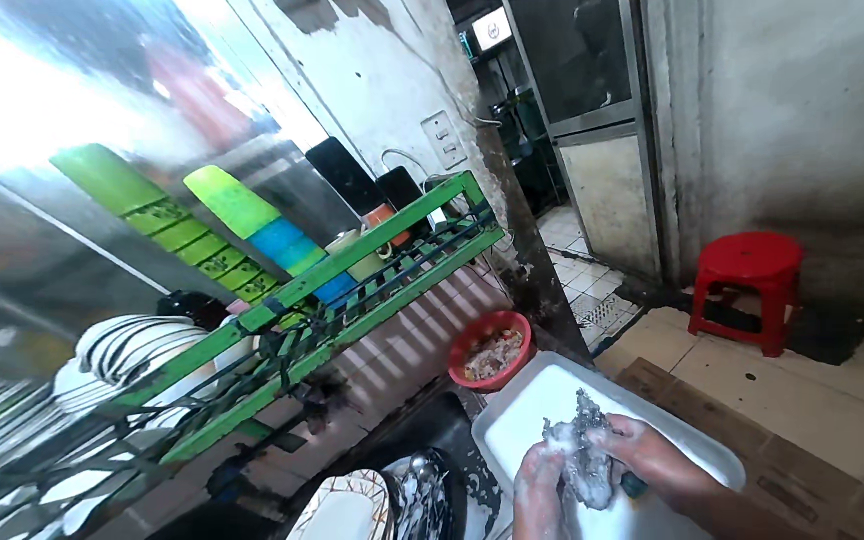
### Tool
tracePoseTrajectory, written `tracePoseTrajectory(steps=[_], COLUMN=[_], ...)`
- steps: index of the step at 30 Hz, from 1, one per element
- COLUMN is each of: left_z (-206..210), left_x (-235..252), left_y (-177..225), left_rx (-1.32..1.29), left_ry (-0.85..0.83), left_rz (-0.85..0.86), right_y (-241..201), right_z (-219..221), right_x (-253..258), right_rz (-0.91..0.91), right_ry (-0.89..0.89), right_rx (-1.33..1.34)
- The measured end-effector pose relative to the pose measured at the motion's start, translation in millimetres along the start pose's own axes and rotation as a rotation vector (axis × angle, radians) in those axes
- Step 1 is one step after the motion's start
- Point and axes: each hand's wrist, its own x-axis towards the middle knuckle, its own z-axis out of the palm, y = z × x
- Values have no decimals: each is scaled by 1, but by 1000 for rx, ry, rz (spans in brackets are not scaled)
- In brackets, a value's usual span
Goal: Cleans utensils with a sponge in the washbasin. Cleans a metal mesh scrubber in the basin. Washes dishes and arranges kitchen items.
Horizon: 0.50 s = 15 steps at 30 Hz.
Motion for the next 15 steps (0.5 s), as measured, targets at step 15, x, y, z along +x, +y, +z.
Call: tracePoseTrajectory(steps=[15], left_z=[-2], left_x=[-5], left_y=[3], left_rx=[126], left_ry=[-37], left_rz=[-102], right_y=[-14], right_z=[3], right_x=[-9], right_rz=[-133], right_ry=[-93], right_rx=[-614])
